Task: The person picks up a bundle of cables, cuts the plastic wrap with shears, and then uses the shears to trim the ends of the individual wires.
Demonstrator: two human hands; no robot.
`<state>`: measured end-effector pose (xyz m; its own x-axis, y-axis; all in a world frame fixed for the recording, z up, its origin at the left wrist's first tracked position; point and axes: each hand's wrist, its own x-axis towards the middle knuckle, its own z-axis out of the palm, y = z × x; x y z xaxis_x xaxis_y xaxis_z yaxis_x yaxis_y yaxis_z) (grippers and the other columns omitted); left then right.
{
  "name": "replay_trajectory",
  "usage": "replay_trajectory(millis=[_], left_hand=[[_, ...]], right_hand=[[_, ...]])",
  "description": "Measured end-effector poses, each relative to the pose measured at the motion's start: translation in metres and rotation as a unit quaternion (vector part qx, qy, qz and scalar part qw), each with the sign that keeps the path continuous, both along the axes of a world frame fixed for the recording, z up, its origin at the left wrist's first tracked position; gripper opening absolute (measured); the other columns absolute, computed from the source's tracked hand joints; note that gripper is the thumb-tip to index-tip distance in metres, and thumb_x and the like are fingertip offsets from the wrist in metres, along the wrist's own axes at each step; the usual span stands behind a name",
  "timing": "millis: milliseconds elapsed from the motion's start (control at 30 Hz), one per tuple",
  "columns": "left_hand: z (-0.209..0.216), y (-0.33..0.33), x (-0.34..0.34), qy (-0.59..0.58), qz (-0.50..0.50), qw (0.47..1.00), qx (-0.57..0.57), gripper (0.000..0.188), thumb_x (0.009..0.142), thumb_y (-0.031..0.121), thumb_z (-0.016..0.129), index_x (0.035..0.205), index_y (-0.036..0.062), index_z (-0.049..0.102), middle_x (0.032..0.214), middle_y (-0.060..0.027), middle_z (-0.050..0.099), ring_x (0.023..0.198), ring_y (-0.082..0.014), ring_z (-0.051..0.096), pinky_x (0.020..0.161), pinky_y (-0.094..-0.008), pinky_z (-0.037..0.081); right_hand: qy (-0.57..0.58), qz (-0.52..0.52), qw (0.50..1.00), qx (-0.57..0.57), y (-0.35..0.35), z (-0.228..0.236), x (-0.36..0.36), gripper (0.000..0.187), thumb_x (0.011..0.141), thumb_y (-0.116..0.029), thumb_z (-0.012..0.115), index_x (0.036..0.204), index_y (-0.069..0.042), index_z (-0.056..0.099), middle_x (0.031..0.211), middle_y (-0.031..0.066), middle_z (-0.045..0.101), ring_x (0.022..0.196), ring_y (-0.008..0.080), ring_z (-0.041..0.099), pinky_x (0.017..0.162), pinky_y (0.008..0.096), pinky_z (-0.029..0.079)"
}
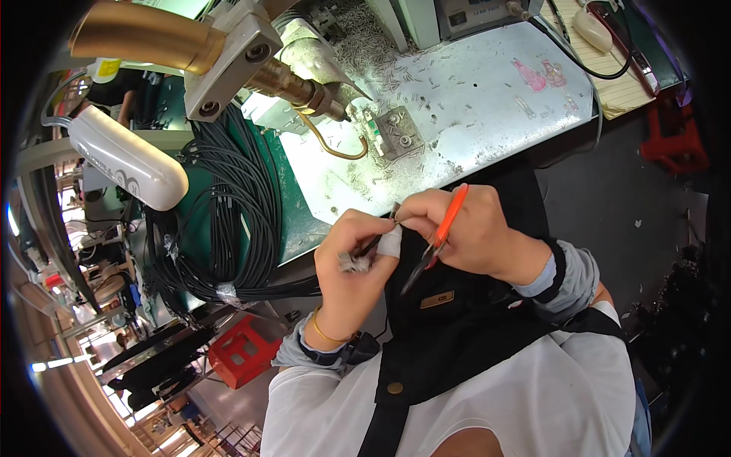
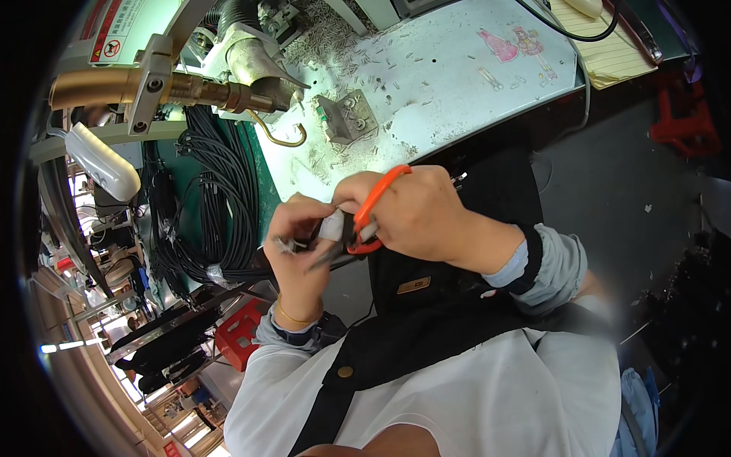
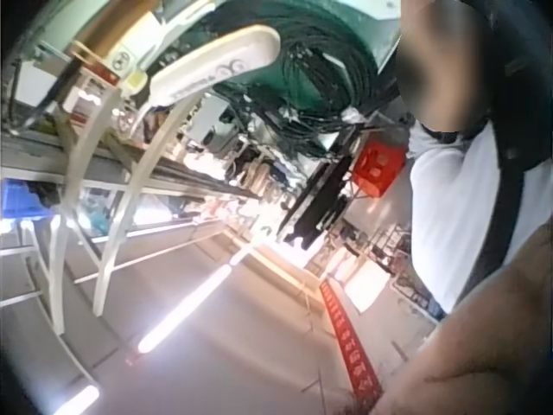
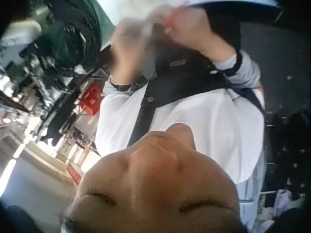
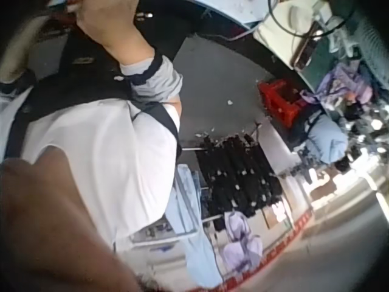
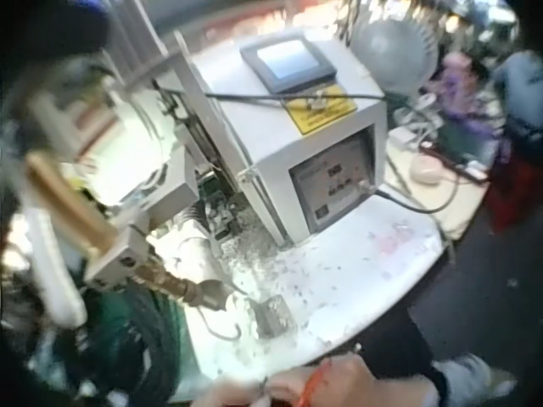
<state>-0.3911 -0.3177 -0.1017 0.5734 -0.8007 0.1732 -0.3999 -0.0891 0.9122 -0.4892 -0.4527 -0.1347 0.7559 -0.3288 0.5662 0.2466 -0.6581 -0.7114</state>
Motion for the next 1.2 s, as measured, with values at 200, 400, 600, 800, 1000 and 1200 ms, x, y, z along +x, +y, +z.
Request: replay_trajectory(millis=[200, 400, 600, 800, 1000, 1200], left_hand=[[0.005, -0.003, -0.007, 0.178, 0.075, 0.981, -0.023, 0.020, 0.075, -0.009, 0.059, 0.093, -0.0019, 0.054, 0.081, -0.0029, 0.054, 0.073, -0.0063, 0.051, 0.066, -0.0172, 0.041], [0.007, -0.002, -0.004, 0.325, 0.109, 0.937, -0.061, 0.017, 0.076, -0.009, 0.058, 0.092, -0.0048, 0.053, 0.084, -0.0050, 0.055, 0.077, -0.0087, 0.055, 0.071, -0.0199, 0.043], [0.005, -0.001, -0.007, 0.254, 0.103, 0.958, -0.089, 0.017, 0.076, -0.010, 0.057, 0.092, -0.0047, 0.053, 0.085, -0.0067, 0.056, 0.079, -0.0099, 0.056, 0.073, -0.0208, 0.043], [0.005, -0.005, -0.005, 0.206, 0.105, 0.970, -0.079, 0.017, 0.076, -0.010, 0.057, 0.092, -0.0038, 0.053, 0.084, -0.0060, 0.056, 0.080, -0.0106, 0.056, 0.073, -0.0211, 0.044], [0.005, -0.014, 0.013, 0.300, 0.109, 0.948, -0.012, 0.014, 0.078, -0.006, 0.056, 0.091, -0.0019, 0.054, 0.074, -0.0026, 0.054, 0.064, -0.0060, 0.051, 0.058, -0.0173, 0.039], [-0.008, -0.041, 0.051, 0.460, 0.048, 0.884, -0.065, 0.010, 0.081, 0.003, 0.058, 0.090, 0.0018, 0.056, 0.063, 0.0032, 0.045, 0.047, -0.0016, 0.031, 0.041, -0.0169, 0.021]], right_hand=[[0.114, 0.082, 0.898, 0.416, 0.007, 0.016, -0.003, 0.006, 0.084, -0.006, 0.054, 0.084, 0.000, 0.053, 0.058, 0.0049, 0.053, 0.048, 0.0067, 0.051, 0.043, 0.0227, 0.039], [0.123, 0.057, 0.909, 0.393, 0.009, 0.013, -0.008, 0.020, 0.077, -0.015, 0.065, 0.077, 0.000, 0.052, 0.055, 0.0055, 0.052, 0.046, 0.0103, 0.052, 0.042, 0.0247, 0.040], [0.241, -0.015, 0.964, 0.108, 0.013, 0.008, -0.012, 0.036, 0.065, -0.029, 0.074, 0.070, -0.001, 0.052, 0.053, 0.0075, 0.053, 0.045, 0.0213, 0.055, 0.042, 0.0312, 0.041], [0.259, -0.020, 0.960, 0.109, 0.016, 0.006, -0.008, 0.034, 0.068, -0.028, 0.072, 0.068, -0.001, 0.051, 0.051, 0.0086, 0.052, 0.045, 0.0258, 0.054, 0.043, 0.0332, 0.041], [0.282, 0.098, 0.919, 0.258, 0.003, -0.001, -0.005, 0.025, 0.078, -0.017, 0.065, 0.067, -0.001, 0.049, 0.049, 0.0079, 0.050, 0.040, 0.0173, 0.049, 0.042, 0.0297, 0.039], [0.199, 0.011, 0.881, 0.429, -0.010, 0.010, 0.007, 0.021, 0.083, -0.015, 0.059, 0.072, 0.000, 0.050, 0.053, 0.0029, 0.050, 0.042, 0.0083, 0.045, 0.041, 0.0237, 0.037]])
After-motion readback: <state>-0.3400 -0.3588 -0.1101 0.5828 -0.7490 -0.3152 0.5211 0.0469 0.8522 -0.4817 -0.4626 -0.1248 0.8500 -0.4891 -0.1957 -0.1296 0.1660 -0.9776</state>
